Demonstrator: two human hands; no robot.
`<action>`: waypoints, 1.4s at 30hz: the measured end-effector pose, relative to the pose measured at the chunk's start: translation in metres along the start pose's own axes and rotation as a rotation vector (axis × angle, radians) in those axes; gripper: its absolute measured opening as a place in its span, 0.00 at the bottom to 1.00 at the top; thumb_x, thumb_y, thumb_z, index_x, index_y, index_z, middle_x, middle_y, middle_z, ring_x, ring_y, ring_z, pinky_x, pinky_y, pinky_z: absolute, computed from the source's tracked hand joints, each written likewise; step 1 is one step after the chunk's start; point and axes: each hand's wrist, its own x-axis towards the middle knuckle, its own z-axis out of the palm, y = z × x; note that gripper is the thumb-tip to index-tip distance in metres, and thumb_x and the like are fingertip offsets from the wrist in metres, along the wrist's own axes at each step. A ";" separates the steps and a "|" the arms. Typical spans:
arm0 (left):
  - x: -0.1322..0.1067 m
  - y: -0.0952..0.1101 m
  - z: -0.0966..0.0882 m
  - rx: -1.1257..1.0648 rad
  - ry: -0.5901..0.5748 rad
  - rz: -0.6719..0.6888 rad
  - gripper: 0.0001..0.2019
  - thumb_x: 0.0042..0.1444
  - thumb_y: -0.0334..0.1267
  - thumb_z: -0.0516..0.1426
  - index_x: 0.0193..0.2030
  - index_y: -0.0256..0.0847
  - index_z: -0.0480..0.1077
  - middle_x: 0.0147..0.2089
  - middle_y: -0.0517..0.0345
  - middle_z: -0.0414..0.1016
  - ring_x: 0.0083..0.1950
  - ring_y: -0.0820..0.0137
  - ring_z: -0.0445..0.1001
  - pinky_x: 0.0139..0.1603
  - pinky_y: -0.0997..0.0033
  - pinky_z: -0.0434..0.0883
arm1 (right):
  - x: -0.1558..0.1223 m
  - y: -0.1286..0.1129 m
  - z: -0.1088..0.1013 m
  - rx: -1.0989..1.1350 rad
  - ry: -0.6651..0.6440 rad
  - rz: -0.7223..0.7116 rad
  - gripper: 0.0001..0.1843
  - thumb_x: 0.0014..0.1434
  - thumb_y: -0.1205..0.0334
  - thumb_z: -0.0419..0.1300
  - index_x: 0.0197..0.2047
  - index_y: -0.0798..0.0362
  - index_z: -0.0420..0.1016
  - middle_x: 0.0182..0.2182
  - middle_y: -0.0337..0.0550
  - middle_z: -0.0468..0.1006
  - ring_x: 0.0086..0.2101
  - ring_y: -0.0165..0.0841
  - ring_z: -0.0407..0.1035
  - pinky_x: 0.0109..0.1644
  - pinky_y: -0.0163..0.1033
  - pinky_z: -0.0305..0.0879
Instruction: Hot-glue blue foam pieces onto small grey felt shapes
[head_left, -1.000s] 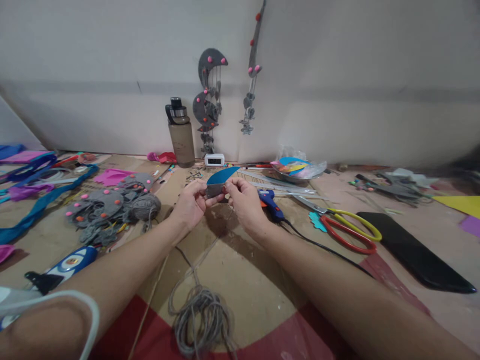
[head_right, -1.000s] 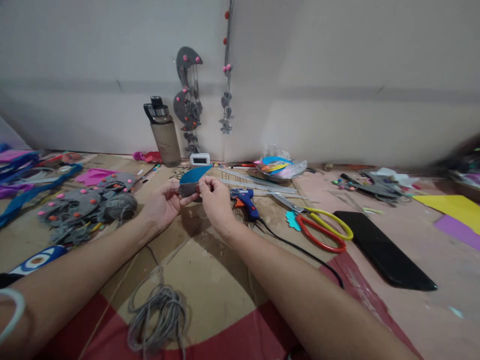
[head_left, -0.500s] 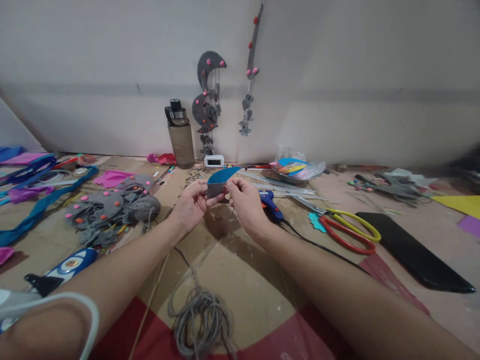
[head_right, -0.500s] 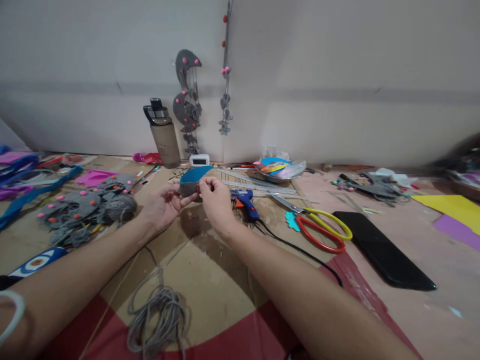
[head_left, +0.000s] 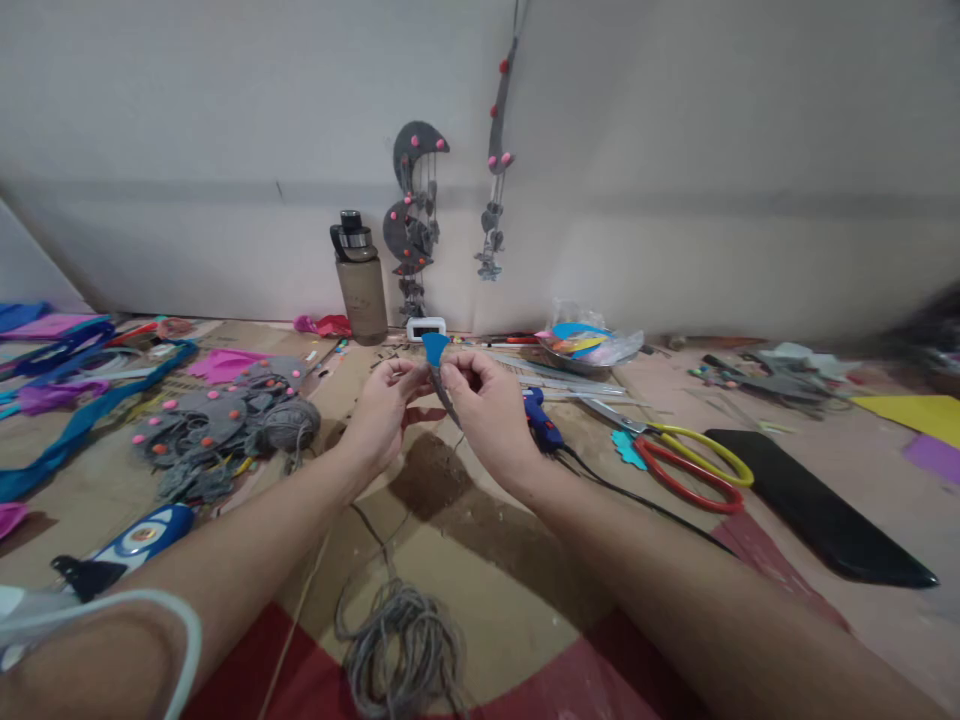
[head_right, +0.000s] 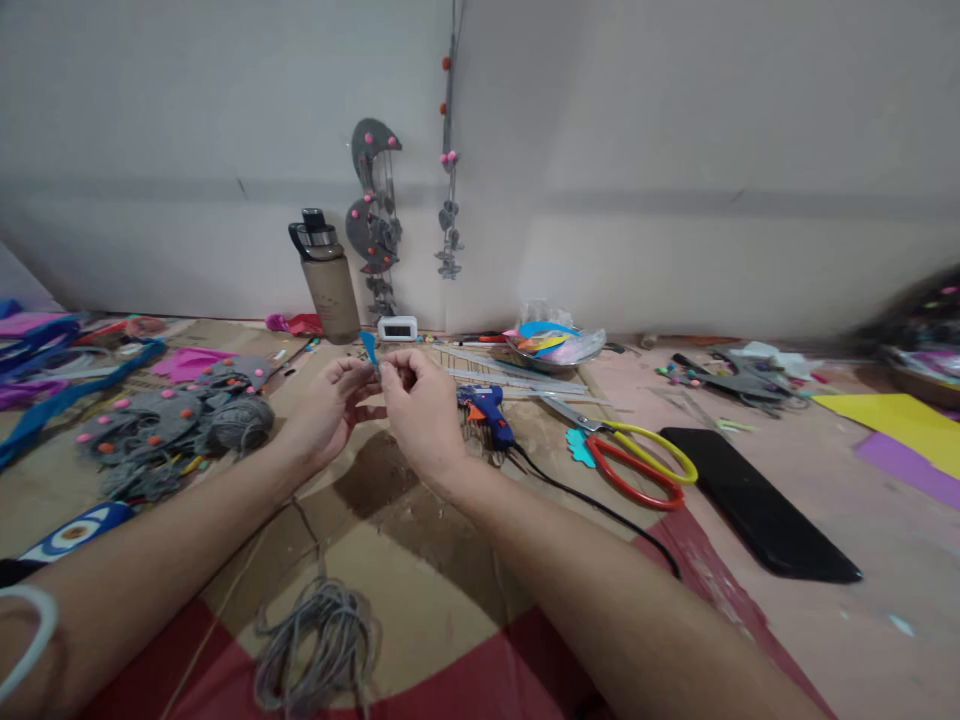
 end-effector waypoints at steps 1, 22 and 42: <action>-0.002 -0.001 0.002 0.056 0.022 0.024 0.11 0.46 0.39 0.60 0.33 0.38 0.64 0.33 0.59 0.71 0.34 0.72 0.73 0.30 0.71 0.73 | 0.000 0.001 0.000 -0.029 0.000 -0.015 0.10 0.54 0.57 0.53 0.32 0.55 0.70 0.26 0.38 0.71 0.27 0.27 0.62 0.30 0.33 0.59; -0.002 0.002 0.003 0.366 0.026 0.056 0.08 0.46 0.38 0.60 0.30 0.35 0.70 0.24 0.60 0.71 0.18 0.79 0.63 0.14 0.81 0.58 | -0.001 0.014 -0.008 -0.253 -0.004 -0.214 0.06 0.54 0.63 0.54 0.38 0.52 0.64 0.29 0.38 0.68 0.29 0.29 0.62 0.34 0.36 0.59; -0.007 0.010 0.014 -0.047 -0.028 -0.023 0.05 0.49 0.31 0.59 0.31 0.34 0.65 0.33 0.54 0.75 0.34 0.73 0.75 0.37 0.70 0.76 | 0.006 0.018 -0.020 -0.295 0.035 -0.220 0.09 0.55 0.60 0.53 0.39 0.53 0.66 0.30 0.40 0.70 0.31 0.31 0.64 0.38 0.38 0.60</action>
